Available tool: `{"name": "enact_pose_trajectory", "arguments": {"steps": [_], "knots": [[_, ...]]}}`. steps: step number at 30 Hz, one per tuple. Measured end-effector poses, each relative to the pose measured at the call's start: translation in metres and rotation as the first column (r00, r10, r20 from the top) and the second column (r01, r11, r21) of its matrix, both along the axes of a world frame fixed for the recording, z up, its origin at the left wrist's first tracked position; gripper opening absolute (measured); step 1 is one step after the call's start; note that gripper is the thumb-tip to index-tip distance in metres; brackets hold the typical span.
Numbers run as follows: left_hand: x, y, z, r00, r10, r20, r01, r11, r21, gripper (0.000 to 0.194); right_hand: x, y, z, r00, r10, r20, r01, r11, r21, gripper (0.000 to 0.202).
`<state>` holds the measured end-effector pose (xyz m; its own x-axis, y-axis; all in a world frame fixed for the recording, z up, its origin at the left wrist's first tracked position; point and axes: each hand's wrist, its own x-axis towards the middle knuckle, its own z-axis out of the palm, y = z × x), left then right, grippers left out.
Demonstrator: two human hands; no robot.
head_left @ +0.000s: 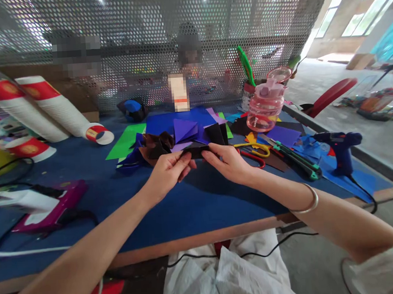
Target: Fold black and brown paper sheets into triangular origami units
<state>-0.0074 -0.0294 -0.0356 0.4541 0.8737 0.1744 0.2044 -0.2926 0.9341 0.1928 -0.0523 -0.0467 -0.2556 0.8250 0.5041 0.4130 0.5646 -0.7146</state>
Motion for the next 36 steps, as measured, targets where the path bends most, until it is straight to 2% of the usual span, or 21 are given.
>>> {"name": "enact_pose_trajectory", "arguments": {"steps": [5, 10, 16, 21, 29, 33, 36], "knots": [[-0.001, -0.001, 0.001, 0.998, -0.056, -0.032, 0.057, 0.998, 0.018, 0.036, -0.001, -0.003, 0.002, 0.997, 0.077, -0.025, -0.077, 0.997, 0.025, 0.021], [-0.001, -0.003, 0.002, 0.998, -0.059, -0.028, 0.060, 0.998, 0.030, 0.037, -0.001, -0.008, 0.009, 0.999, 0.040, -0.003, -0.040, 0.995, 0.088, 0.026], [0.000, -0.001, 0.003, 0.999, 0.005, -0.040, -0.002, 0.997, 0.076, 0.034, -0.001, -0.005, 0.004, 0.997, -0.075, 0.009, 0.075, 0.997, -0.034, 0.042], [0.000, 0.000, 0.004, 1.000, 0.018, -0.013, -0.017, 0.997, 0.074, 0.030, 0.000, -0.003, 0.002, 0.999, -0.038, 0.004, 0.038, 0.996, -0.079, 0.041], [-0.003, 0.000, 0.005, 0.999, 0.049, 0.017, -0.050, 0.996, 0.070, 0.022, -0.002, -0.004, 0.002, 0.999, -0.003, 0.041, 0.004, 1.000, -0.026, 0.034], [-0.002, 0.001, 0.005, 0.999, 0.026, -0.048, -0.021, 0.996, 0.085, 0.026, 0.001, 0.000, -0.001, 0.997, -0.048, 0.055, 0.050, 0.998, -0.033, 0.040], [0.001, 0.001, 0.003, 0.996, -0.040, -0.084, 0.046, 0.997, 0.064, 0.024, 0.002, 0.001, -0.005, 0.994, 0.024, 0.107, -0.023, 1.000, -0.013, 0.040]]}}
